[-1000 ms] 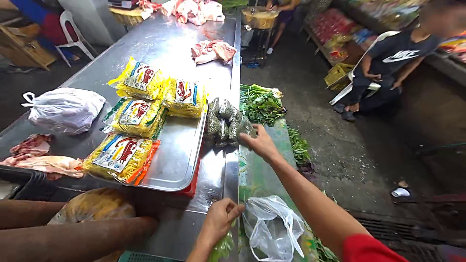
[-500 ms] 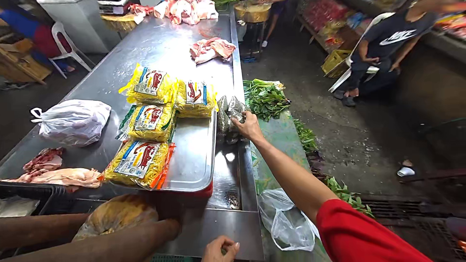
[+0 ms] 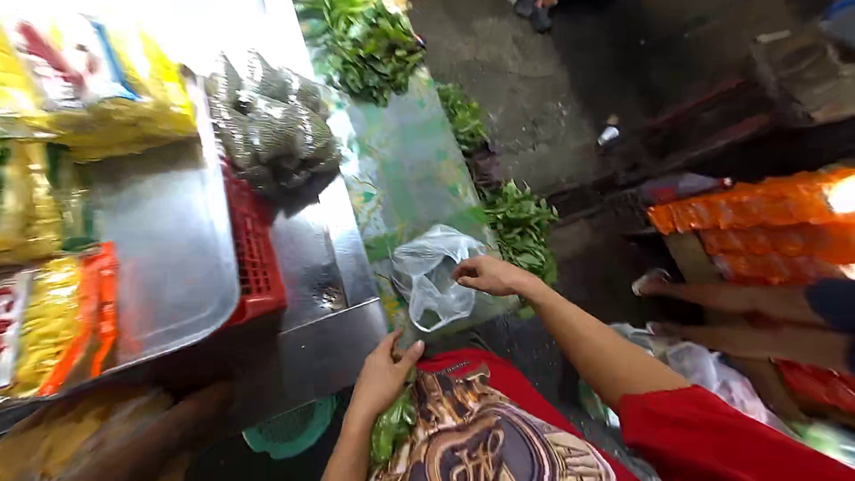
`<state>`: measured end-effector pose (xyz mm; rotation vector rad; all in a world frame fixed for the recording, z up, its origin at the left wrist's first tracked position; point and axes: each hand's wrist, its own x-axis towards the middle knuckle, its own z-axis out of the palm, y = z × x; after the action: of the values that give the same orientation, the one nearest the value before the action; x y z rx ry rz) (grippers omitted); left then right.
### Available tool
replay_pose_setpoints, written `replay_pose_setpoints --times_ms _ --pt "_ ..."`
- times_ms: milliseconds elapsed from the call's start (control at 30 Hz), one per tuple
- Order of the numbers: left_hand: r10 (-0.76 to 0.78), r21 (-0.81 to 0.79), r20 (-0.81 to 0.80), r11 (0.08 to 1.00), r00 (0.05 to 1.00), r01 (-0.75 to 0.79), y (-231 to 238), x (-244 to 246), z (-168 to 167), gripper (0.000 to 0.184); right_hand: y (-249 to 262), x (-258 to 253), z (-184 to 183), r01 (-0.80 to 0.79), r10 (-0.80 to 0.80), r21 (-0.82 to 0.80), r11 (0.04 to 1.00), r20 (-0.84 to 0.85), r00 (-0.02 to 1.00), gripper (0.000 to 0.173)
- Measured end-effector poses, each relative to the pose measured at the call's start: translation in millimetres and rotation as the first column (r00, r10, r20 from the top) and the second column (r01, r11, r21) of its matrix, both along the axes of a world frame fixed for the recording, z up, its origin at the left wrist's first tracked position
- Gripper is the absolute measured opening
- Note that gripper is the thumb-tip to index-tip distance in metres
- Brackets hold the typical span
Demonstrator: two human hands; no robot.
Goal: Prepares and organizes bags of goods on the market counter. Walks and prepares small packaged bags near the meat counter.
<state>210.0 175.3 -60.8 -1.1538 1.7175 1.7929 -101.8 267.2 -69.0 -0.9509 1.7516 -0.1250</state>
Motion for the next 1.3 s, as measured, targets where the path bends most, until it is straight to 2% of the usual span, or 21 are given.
replay_pose_setpoints --times_ms 67,133,200,267,333,400,467,567,633,667,767,867,1000,1067,1167,1233,1267,1300 --pt "-0.052 0.03 0.109 0.998 0.993 0.049 14 -37 -10 0.088 15 -2 -23 0.07 -0.07 -0.012 0.997 -0.014 0.997 0.037" --pt "0.003 0.01 0.196 1.0 0.981 -0.005 23 -71 -27 0.092 14 2 -46 0.097 -0.099 -0.055 0.994 -0.038 0.994 0.037" --pt "0.117 -0.047 0.242 0.993 0.963 -0.109 31 -95 -51 0.079 8 10 -68 0.059 -0.065 -0.086 0.995 -0.08 0.995 0.036" --pt "0.205 -0.085 0.218 0.978 0.954 -0.19 33 -108 -69 0.055 2 17 -83 0.057 -0.077 -0.118 0.991 -0.17 0.982 0.039" --pt "0.226 -0.115 0.178 0.971 0.958 -0.207 37 -113 -68 0.035 -1 15 -93 0.089 -0.142 -0.181 0.979 -0.3 0.943 0.045" --pt "0.24 -0.153 0.151 0.964 0.959 -0.217 38 -116 -53 0.029 -8 1 -102 0.081 -0.17 -0.236 0.968 -0.382 0.908 0.056" --pt "0.289 -0.198 0.179 0.947 0.94 -0.253 42 -119 -39 0.037 -16 -13 -110 0.024 -0.119 -0.227 0.974 -0.415 0.902 0.062" --pt "0.307 -0.245 0.315 0.941 0.898 -0.235 43 -128 -43 0.078 -34 -27 -124 -0.085 0.0 -0.158 0.984 -0.475 0.88 0.069" --pt "0.268 -0.2 0.364 0.958 0.892 -0.206 44 -135 -56 0.09 -42 -31 -134 -0.119 0.044 -0.123 0.985 -0.492 0.87 0.071" --pt "0.25 -0.155 0.34 0.966 0.907 -0.208 45 -137 -66 0.085 -44 -34 -136 -0.122 0.056 -0.104 0.987 -0.488 0.871 0.07" --pt "0.205 -0.06 0.119 0.978 0.971 -0.199 44 -150 -81 0.052 -51 -39 -141 -0.115 0.06 -0.079 0.99 -0.504 0.861 0.067" --pt "0.196 -0.023 -0.035 0.98 0.98 -0.197 48 -157 -73 0.04 -45 -36 -137 -0.125 0.063 -0.086 0.988 -0.516 0.855 0.07" --pt "0.217 -0.053 -0.137 0.973 0.967 -0.226 37 -134 -54 0.039 -22 -27 -112 -0.074 -0.013 -0.215 0.974 -0.38 0.925 0.071" --pt "0.187 -0.102 -0.156 0.974 0.97 -0.204 29 -114 -47 0.039 0 -19 -84 -0.018 -0.081 -0.313 0.95 -0.299 0.951 0.084" --pt "0.08 -0.225 -0.108 0.969 0.991 -0.102 15 -91 -37 0.041 31 -8 -33 0.167 -0.258 -0.399 0.902 -0.188 0.948 0.085" --pt "0.012 -0.279 -0.106 0.959 0.994 -0.042 9 -80 -31 0.042 41 -4 -4 0.426 -0.456 -0.394 0.814 0.019 0.89 0.084" --pt "-0.008 -0.297 -0.13 0.954 0.991 -0.032 7 -75 -29 0.042 40 -2 8 0.582 -0.561 -0.381 0.718 0.177 0.809 0.081" --pt "-0.032 -0.309 -0.155 0.951 0.987 -0.018 6 -71 -28 0.041 36 2 19 0.735 -0.63 -0.341 0.586 0.38 0.678 0.074"
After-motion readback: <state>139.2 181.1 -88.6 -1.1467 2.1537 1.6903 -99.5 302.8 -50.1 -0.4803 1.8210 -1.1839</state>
